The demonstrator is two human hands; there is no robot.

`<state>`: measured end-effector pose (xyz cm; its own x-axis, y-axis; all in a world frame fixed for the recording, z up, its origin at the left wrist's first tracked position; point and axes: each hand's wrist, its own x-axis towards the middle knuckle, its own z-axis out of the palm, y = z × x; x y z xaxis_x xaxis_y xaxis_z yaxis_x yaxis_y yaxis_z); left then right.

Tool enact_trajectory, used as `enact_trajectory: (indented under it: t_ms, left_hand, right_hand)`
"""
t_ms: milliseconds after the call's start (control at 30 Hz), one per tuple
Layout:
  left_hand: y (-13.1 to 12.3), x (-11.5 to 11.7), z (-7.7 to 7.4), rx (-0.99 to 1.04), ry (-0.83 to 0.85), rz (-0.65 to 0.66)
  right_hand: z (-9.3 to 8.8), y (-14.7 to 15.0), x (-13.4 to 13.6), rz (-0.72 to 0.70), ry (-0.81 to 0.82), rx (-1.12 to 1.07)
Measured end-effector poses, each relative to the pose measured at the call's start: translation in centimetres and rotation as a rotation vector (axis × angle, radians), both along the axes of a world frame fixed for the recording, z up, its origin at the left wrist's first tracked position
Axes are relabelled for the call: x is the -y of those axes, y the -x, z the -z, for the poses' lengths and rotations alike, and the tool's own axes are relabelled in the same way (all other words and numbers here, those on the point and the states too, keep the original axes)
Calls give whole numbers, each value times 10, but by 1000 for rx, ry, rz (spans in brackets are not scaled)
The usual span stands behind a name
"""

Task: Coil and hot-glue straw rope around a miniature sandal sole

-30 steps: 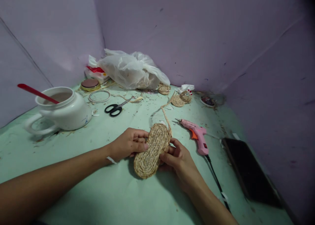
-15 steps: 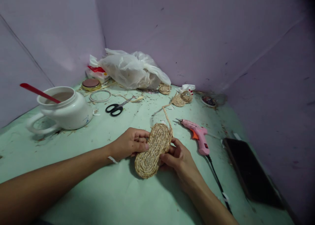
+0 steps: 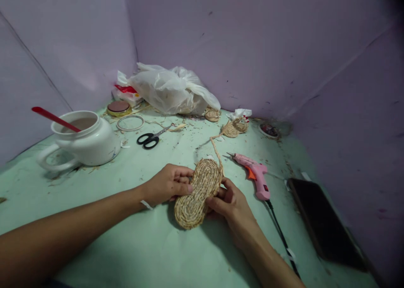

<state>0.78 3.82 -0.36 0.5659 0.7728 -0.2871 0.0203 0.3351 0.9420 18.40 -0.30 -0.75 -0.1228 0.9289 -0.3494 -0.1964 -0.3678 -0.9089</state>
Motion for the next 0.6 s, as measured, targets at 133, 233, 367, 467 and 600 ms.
enact_trajectory:
  t_ms: [133,233,367,467,600]
  left_hand:
    - [0,0,1,6,0,5]
    - [0,-1,2,10,2,13]
    - [0,-1,3,15,-8,18]
    - [1,-1,2,16,-15,22]
    - [0,0,1,27,1,24]
  right_hand:
    - [-1,0,0,-6,-5,9]
    - [-2,1,0,-2,7,13]
    - [-2,2,1,21,4,14]
    - [-2,3,2,24,-11,-2]
    - [-3,5,2,36,-28,18]
